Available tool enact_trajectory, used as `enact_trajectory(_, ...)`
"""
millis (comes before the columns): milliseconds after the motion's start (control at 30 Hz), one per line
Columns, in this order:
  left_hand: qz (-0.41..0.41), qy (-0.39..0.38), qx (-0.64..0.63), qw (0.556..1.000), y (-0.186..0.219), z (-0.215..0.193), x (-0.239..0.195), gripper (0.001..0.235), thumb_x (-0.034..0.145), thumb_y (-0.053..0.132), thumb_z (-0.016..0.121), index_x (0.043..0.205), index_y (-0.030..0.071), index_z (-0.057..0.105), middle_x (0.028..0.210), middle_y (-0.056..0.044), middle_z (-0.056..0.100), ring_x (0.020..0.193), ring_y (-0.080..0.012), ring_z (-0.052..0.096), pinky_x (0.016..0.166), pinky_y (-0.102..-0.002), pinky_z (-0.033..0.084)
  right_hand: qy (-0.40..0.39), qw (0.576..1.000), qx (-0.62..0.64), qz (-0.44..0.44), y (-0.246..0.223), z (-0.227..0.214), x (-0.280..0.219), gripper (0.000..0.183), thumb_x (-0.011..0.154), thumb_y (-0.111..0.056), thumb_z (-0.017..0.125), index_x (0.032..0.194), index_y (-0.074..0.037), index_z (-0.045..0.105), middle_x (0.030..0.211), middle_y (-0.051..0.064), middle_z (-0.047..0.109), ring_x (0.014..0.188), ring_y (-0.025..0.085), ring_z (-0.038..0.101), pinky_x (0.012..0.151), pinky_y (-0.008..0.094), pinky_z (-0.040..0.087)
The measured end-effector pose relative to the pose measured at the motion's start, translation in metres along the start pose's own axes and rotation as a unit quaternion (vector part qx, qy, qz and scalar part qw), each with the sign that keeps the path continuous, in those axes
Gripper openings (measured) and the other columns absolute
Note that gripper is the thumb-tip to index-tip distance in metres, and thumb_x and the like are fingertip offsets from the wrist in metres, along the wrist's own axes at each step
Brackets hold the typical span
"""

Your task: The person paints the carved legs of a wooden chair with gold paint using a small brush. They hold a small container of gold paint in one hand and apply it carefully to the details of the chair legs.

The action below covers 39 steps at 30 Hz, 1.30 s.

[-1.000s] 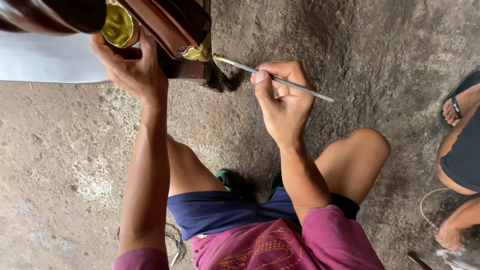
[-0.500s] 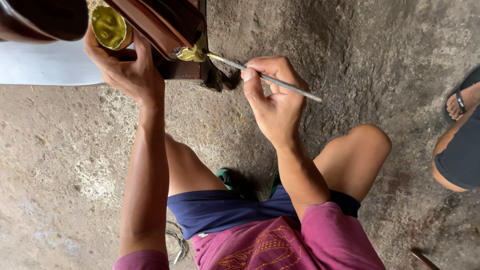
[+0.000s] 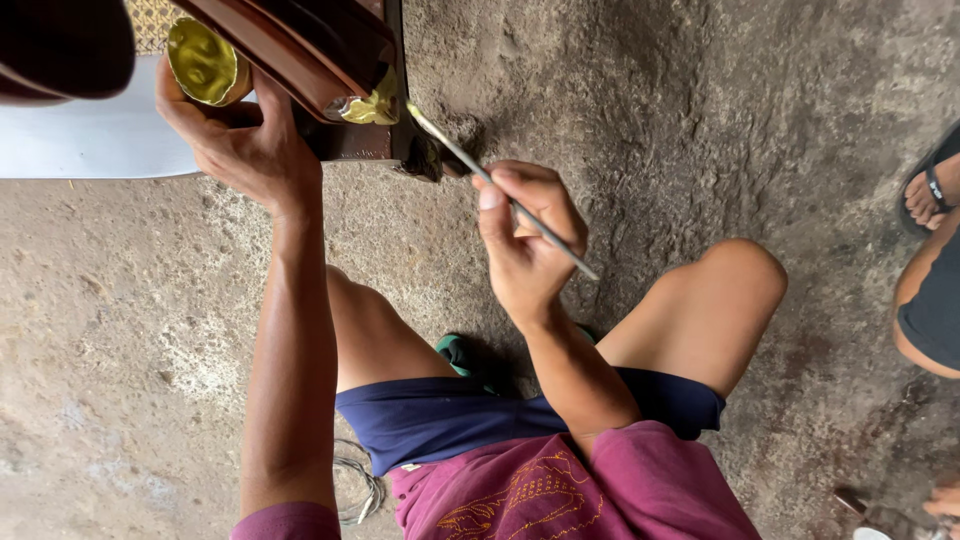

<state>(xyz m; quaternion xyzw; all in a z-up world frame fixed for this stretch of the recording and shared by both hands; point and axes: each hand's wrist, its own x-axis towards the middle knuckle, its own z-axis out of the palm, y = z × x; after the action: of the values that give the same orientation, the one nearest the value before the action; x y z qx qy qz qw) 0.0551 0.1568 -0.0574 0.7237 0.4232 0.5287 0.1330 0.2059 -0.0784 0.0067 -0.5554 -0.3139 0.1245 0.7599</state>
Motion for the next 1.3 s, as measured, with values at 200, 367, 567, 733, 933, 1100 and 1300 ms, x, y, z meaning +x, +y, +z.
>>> enact_trajectory(200,-0.032,-0.009,-0.038,0.999,0.003,-0.001,0.0,0.053,0.101,0.004,0.075,0.145,0.006,0.045,0.117,-0.006,0.07,0.102,-0.0186,0.077,0.083,-0.032,0.07,0.008,0.998,-0.042,-0.035,-0.01,0.009,-0.008,0.016,0.107,0.001,0.067,0.121,-0.001,0.06,0.119,0.016,0.068,0.099,0.02,0.075,0.083,0.029,0.064)
enact_trajectory(367,-0.005,-0.004,-0.014,1.0,0.005,-0.001,0.001,0.055,0.101,0.002,0.076,0.146,0.006,0.045,0.119,-0.007,0.068,0.104,-0.0202,0.075,0.089,-0.034,0.067,-0.012,0.999,-0.043,-0.019,-0.012,0.01,-0.008,0.015,0.105,0.002,0.067,0.117,-0.002,0.06,0.117,0.016,0.069,0.102,0.021,0.076,0.075,0.023,0.065)
enact_trajectory(567,0.016,-0.006,-0.01,1.0,0.006,-0.002,0.0,0.054,0.105,0.004,0.077,0.148,0.007,0.044,0.123,-0.008,0.069,0.107,-0.0195,0.075,0.094,-0.035,0.067,0.004,0.999,-0.026,-0.029,-0.007,0.013,-0.005,0.012,0.104,0.002,0.066,0.115,-0.001,0.062,0.114,0.017,0.072,0.09,0.015,0.075,0.068,0.019,0.065)
enact_trajectory(733,0.002,-0.004,-0.004,1.0,0.0,-0.002,0.0,0.053,0.104,0.007,0.077,0.146,0.007,0.044,0.117,-0.007,0.069,0.103,-0.0177,0.075,0.086,-0.033,0.069,-0.008,0.999,-0.029,-0.031,-0.01,0.01,-0.015,0.012,0.109,-0.001,0.064,0.118,0.0,0.058,0.12,0.017,0.067,0.1,0.021,0.075,0.079,0.027,0.065)
enact_trajectory(933,0.007,0.0,-0.009,1.0,-0.006,0.001,0.001,0.055,0.103,0.008,0.077,0.146,0.007,0.044,0.114,-0.007,0.069,0.099,-0.0178,0.075,0.085,-0.033,0.071,-0.003,1.0,0.02,-0.018,-0.002,0.006,-0.009,0.006,0.107,-0.001,0.063,0.111,0.001,0.06,0.111,0.019,0.072,0.094,0.02,0.078,0.07,0.026,0.065)
enact_trajectory(1100,0.042,0.016,0.077,0.996,-0.004,0.001,-0.001,0.059,0.101,0.009,0.08,0.147,0.007,0.045,0.123,-0.007,0.071,0.112,-0.0202,0.075,0.101,-0.039,0.066,-0.043,0.998,-0.023,0.027,-0.011,-0.015,0.005,0.01,0.108,0.0,0.066,0.111,0.002,0.057,0.111,0.016,0.073,0.092,0.017,0.077,0.076,0.025,0.065)
enact_trajectory(1300,0.032,0.03,0.014,0.999,-0.001,0.005,0.003,0.057,0.102,0.011,0.081,0.146,0.008,0.045,0.127,-0.009,0.072,0.116,-0.023,0.076,0.102,-0.04,0.067,-0.098,0.992,-0.07,0.021,-0.027,-0.015,0.025,0.01,0.106,0.005,0.068,0.108,0.003,0.058,0.108,0.015,0.073,0.084,0.012,0.073,0.071,0.022,0.061)
